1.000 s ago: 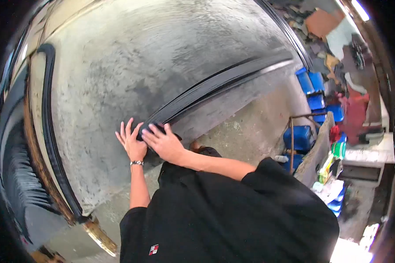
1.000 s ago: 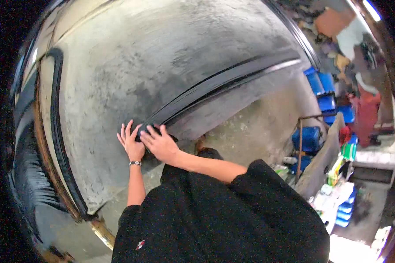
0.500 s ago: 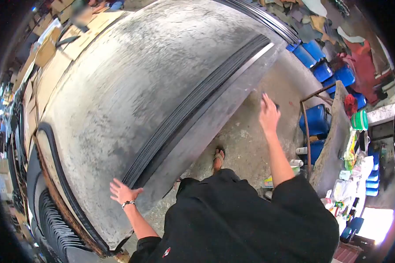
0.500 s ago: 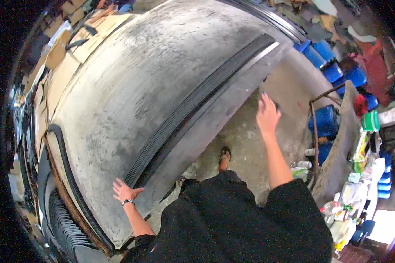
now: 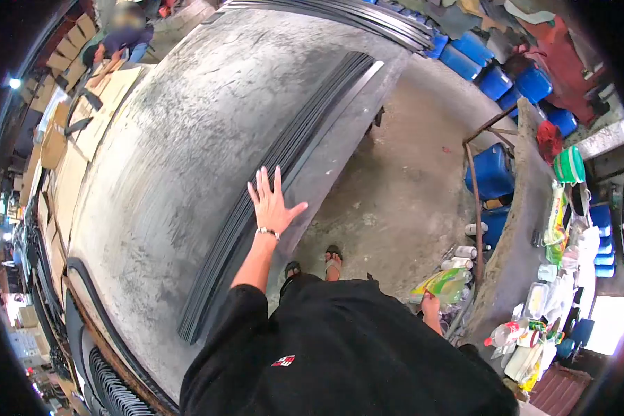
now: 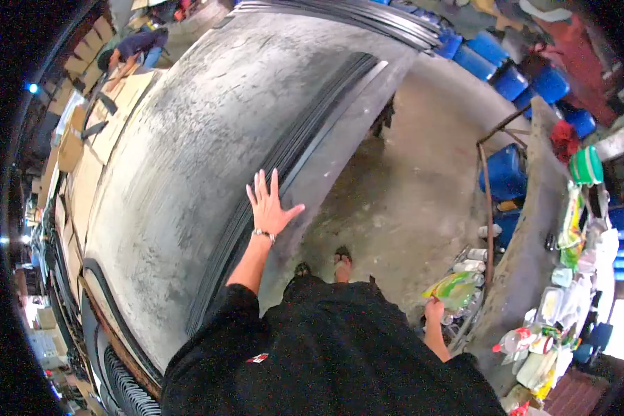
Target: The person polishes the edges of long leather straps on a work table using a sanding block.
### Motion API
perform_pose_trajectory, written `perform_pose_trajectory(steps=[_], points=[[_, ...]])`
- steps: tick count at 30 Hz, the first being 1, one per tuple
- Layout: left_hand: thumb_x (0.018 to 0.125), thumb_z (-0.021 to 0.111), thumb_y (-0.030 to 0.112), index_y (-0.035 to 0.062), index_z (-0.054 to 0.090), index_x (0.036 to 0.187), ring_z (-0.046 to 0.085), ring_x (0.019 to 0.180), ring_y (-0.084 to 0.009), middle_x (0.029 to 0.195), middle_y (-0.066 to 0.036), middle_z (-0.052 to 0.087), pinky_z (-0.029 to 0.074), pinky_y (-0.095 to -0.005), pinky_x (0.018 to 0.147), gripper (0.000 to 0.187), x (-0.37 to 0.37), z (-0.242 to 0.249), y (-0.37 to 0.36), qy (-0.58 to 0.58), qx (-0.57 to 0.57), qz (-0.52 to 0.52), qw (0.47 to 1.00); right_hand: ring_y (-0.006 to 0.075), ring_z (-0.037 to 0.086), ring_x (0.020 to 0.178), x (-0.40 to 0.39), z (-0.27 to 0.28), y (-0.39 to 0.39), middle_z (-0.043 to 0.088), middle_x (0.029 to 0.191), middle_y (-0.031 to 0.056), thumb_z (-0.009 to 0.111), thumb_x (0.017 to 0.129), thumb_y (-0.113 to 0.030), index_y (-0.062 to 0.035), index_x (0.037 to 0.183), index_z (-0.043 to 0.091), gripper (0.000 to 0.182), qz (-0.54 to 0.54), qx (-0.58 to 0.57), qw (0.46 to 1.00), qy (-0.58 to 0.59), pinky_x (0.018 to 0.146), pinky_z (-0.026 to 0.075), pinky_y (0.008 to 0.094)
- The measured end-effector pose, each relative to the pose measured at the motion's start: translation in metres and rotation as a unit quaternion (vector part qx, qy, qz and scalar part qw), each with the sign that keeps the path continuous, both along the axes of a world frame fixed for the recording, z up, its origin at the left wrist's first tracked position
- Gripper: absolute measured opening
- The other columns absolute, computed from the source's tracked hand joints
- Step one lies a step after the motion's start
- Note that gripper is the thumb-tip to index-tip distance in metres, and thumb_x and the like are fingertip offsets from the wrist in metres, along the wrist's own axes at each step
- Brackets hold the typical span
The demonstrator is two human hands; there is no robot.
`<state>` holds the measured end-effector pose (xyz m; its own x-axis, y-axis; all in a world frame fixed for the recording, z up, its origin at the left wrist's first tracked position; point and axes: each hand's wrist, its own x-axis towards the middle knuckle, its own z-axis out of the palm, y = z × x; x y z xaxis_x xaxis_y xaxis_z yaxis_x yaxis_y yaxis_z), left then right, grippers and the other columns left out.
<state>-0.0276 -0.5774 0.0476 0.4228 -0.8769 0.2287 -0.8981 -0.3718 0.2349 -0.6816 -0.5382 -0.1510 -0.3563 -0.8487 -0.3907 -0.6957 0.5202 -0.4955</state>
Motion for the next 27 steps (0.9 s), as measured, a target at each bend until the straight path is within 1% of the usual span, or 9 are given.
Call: perform_pose_trajectory(steps=[2,5,7,8,9,11,17,23,27], points=[[0.076,0.081,0.08,0.0112,0.018,0.176,0.015,0.167,-0.0477,0.177,-0.033,0.02,0.007,-0.069,0.132,0.137,0.002,0.006,-0.051,-0.002,0.013,0.003,1.0,0.0502,0.068,0.122,-0.001,0.014,-0.009,0.073,0.127,0.0337,0.066,0.105,-0.038,0.0011,0.131,0.072,0.047,-0.015,0.086,0.994,0.067,0.102,0.054,0.0525],[0.072,0.083,0.081,0.0123,0.015,0.177,0.013,0.166,-0.0506,0.177,-0.036,0.019,0.007,-0.0718,0.131,0.143,0.014,0.001,-0.107,0.002,0.025,0.027,0.999,0.0504,0.068,0.124,0.022,0.06,-0.009,0.072,0.126,0.0359,0.068,0.104,-0.038,0.004,0.133,0.071,0.051,-0.052,0.036,0.998,0.009,0.102,0.053,0.0526],[0.069,0.083,0.084,0.0126,0.014,0.177,0.013,0.166,-0.0526,0.176,-0.038,0.02,0.01,-0.0733,0.129,0.147,0.025,-0.012,-0.129,0.022,0.047,0.061,0.997,0.0428,0.072,0.119,0.035,0.082,-0.012,0.075,0.125,0.0306,0.073,0.101,-0.027,0.0053,0.13,0.072,0.043,-0.06,0.078,0.994,0.037,0.099,0.055,0.0501],[0.073,0.079,0.085,0.0127,0.016,0.177,0.02,0.165,-0.0514,0.175,-0.036,0.026,0.015,-0.0713,0.129,0.141,0.027,-0.014,-0.134,0.017,0.077,0.085,0.993,0.039,0.074,0.116,0.039,0.09,-0.016,0.076,0.125,0.028,0.075,0.1,-0.022,0.0059,0.128,0.072,0.039,-0.063,0.1,0.992,0.052,0.097,0.056,0.0489],[0.077,0.077,0.084,0.0118,0.018,0.176,0.026,0.162,-0.0495,0.173,-0.033,0.031,0.018,-0.0698,0.128,0.136,0.033,-0.02,-0.137,0.033,0.054,0.092,0.994,0.051,0.07,0.12,0.028,0.07,0.0,0.074,0.119,0.0362,0.071,0.102,-0.039,0.006,0.123,0.074,0.049,-0.014,-0.041,0.999,-0.025,0.1,0.054,0.0529],[0.086,0.073,0.079,0.0077,0.023,0.175,0.04,0.155,-0.0444,0.167,-0.027,0.043,0.027,-0.0656,0.123,0.125,0.039,-0.033,-0.138,0.009,0.01,0.097,0.995,0.0496,0.072,0.116,0.028,0.059,0.006,0.076,0.113,0.0333,0.068,0.103,-0.037,0.0036,0.12,0.076,0.044,-0.061,0.035,0.997,0.027,0.099,0.054,0.0525],[0.105,0.064,0.053,0.0043,0.034,0.17,0.051,0.142,-0.0426,0.151,-0.024,0.056,0.037,-0.0572,0.12,0.087,0.048,-0.025,-0.137,0.033,-0.063,0.087,0.994,0.0432,0.074,0.116,0.055,0.058,-0.057,0.078,0.113,0.0295,0.07,0.102,-0.035,0.0026,0.123,0.076,0.044,-0.072,0.122,0.988,0.067,0.099,0.055,0.0505],[0.096,0.073,0.044,0.0019,0.041,0.166,0.051,0.135,-0.0449,0.147,-0.024,0.054,0.038,-0.0588,0.117,0.087,0.045,-0.017,-0.158,0.031,0.034,0.132,0.99,0.0365,0.075,0.119,0.092,0.128,-0.222,0.079,0.116,0.0266,0.072,0.1,-0.035,0.003,0.129,0.073,0.047,0.05,0.167,0.982,0.079,0.1,0.055,0.0485],[0.09,0.077,0.049,0.0023,0.041,0.166,0.047,0.14,-0.044,0.15,-0.024,0.053,0.035,-0.0599,0.12,0.096,0.042,-0.01,-0.218,0.055,0.001,0.169,0.984,0.0331,0.075,0.121,0.115,0.184,-0.297,0.08,0.118,0.0252,0.074,0.1,-0.034,0.0032,0.131,0.072,0.049,0.094,0.203,0.969,0.102,0.101,0.056,0.0474]])
